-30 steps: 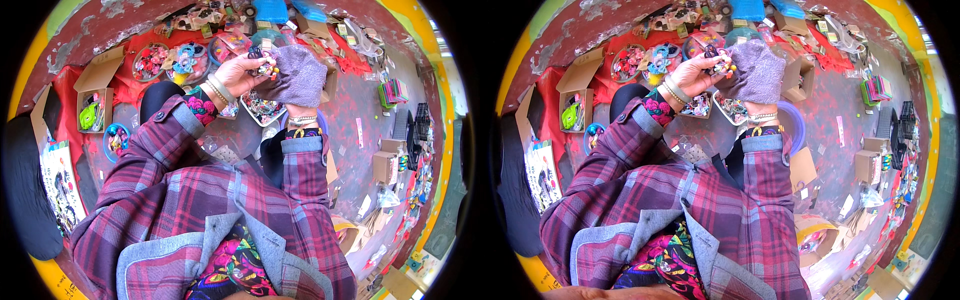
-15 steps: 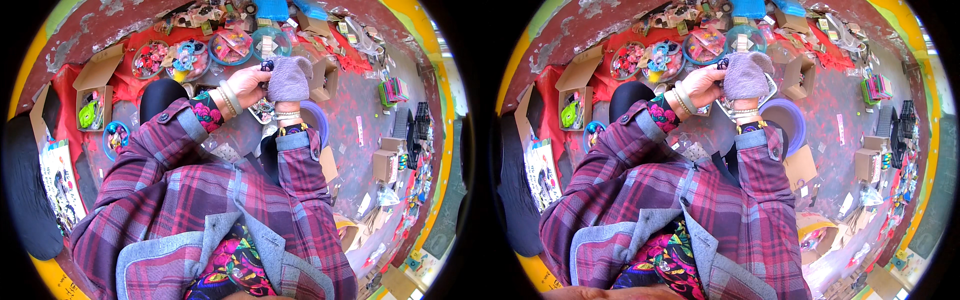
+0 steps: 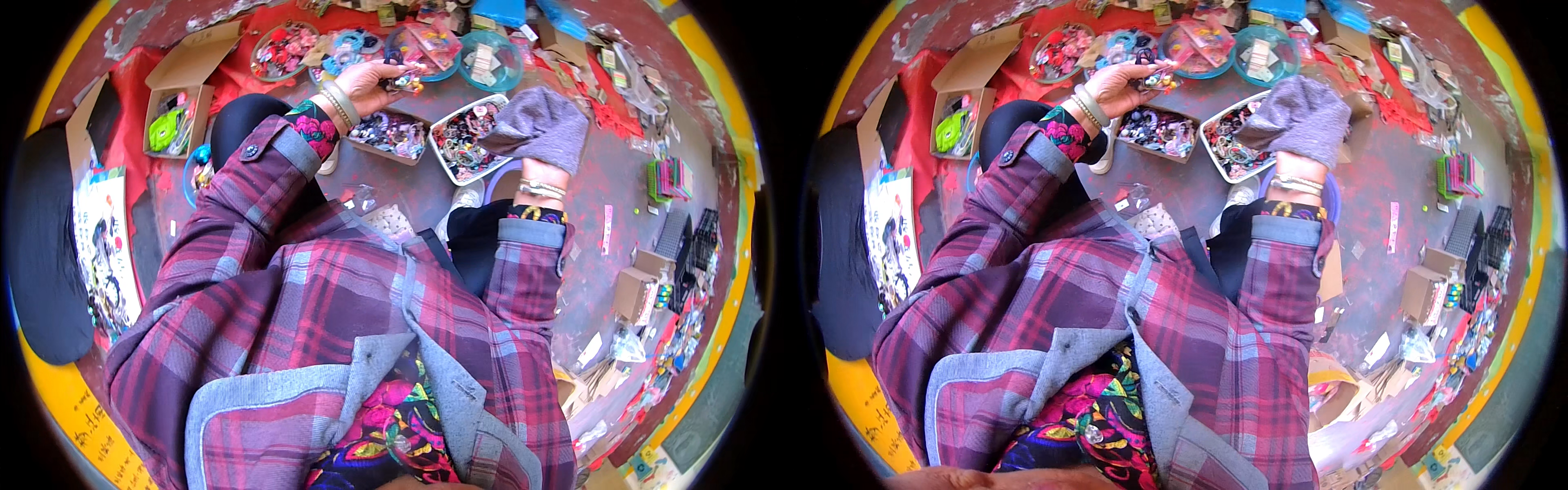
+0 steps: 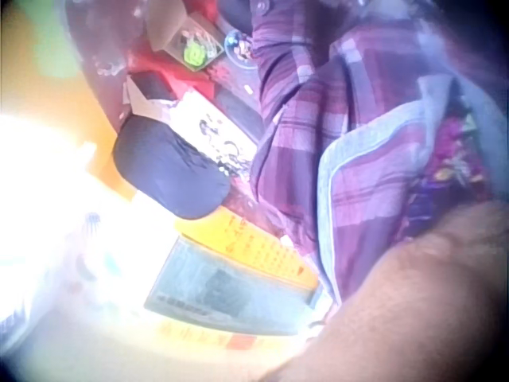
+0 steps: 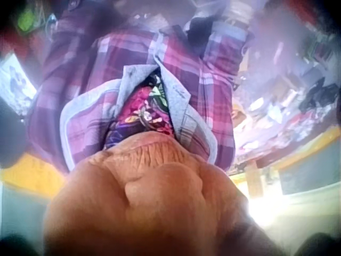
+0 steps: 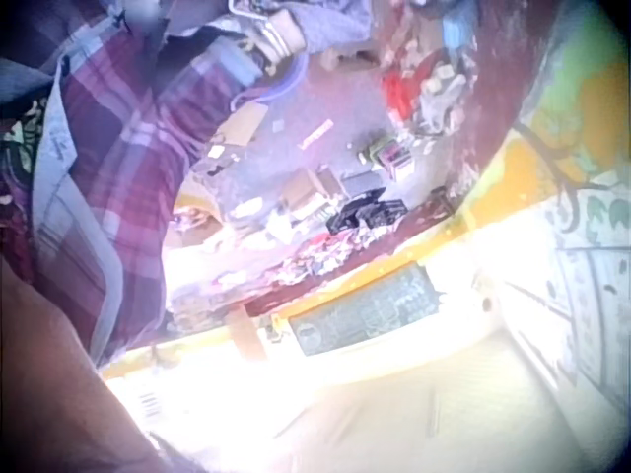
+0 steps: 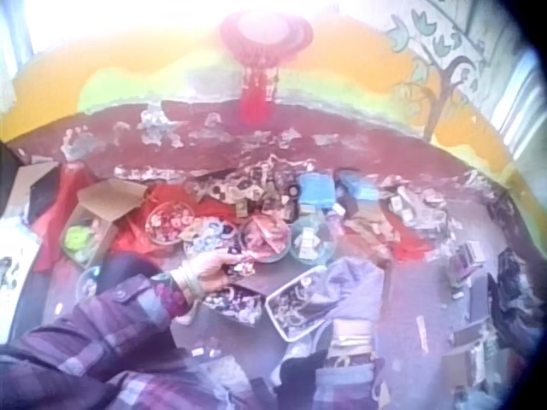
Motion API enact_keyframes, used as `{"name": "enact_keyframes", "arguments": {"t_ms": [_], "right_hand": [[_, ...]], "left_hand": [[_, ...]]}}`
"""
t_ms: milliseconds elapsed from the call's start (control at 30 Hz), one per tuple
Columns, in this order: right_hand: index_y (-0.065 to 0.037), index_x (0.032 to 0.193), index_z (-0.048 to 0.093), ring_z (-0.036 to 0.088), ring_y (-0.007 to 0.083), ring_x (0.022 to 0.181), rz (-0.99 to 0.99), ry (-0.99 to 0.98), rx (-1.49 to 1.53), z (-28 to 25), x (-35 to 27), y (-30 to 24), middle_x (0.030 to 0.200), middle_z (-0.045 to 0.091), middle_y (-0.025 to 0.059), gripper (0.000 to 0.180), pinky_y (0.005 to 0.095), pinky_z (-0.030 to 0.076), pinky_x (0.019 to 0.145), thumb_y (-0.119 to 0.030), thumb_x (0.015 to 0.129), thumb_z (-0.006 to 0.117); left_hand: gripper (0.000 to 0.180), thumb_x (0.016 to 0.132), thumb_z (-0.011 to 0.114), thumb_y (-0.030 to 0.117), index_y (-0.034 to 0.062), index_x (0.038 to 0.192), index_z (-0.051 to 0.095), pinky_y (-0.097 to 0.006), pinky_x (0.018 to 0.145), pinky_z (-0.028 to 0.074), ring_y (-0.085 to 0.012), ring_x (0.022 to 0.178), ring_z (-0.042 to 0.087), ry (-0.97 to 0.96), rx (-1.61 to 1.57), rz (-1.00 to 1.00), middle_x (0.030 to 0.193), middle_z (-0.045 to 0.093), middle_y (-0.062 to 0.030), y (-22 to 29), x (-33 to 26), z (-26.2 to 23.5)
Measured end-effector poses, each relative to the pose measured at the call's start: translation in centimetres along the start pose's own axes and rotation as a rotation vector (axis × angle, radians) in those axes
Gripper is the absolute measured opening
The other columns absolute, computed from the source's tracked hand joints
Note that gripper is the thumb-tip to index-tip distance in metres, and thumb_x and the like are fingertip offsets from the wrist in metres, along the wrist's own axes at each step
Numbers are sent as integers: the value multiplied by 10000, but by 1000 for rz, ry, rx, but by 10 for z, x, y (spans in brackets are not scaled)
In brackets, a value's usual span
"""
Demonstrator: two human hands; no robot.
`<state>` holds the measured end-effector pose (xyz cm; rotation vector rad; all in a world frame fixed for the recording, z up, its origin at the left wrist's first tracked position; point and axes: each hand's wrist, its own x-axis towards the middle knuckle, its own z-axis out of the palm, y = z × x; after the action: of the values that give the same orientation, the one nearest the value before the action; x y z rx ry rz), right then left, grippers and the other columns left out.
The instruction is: The person sits on the floor and sorts through a container of small hair accessories, picking them up one by one, inspecting them, and placing them into a separate container.
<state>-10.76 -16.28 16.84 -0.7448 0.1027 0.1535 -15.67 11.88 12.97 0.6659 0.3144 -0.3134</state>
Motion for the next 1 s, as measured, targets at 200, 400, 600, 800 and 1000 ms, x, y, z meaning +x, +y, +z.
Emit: {"name": "enact_keyframes", "arguments": {"t_ms": [200,400,600,800,1000], "right_hand": [[-16,918,543,569,245,819,73,-52,-37,10,4,21,899,584,115,250,358,482,721,-191,883,367],[-10,933,543,571,241,806,2,-10,-142,13,-5,8,889,588,114,247,348,486,712,-179,882,370],[-8,899,546,580,226,752,-21,41,-83,33,-17,0,861,589,110,212,326,491,674,-152,866,394],[-28,995,520,537,246,864,-55,-162,56,24,-27,-20,967,555,109,273,359,443,767,-237,871,394],[-44,1136,482,486,288,1020,-166,-141,209,7,-51,-57,1132,510,135,387,416,388,894,-318,883,380]], "left_hand": [[173,814,478,8,-6,984,509,-340,731,495,-169,872,557,241,229,-53,1031,573,-119,-19,5,-95],[249,748,546,65,60,996,571,-368,775,463,-301,860,571,-278,2118,403,961,600,-131,-48,26,-130],[234,728,508,200,46,847,638,-352,754,451,-311,798,592,704,1513,154,816,617,-174,-80,65,-177],[229,768,475,159,50,922,604,-375,801,436,-331,892,557,291,1698,78,929,593,-185,-101,57,-138],[297,748,521,177,55,1015,570,-403,760,451,-335,881,571,-112,2175,-152,919,602,-185,-149,82,-181]]}}
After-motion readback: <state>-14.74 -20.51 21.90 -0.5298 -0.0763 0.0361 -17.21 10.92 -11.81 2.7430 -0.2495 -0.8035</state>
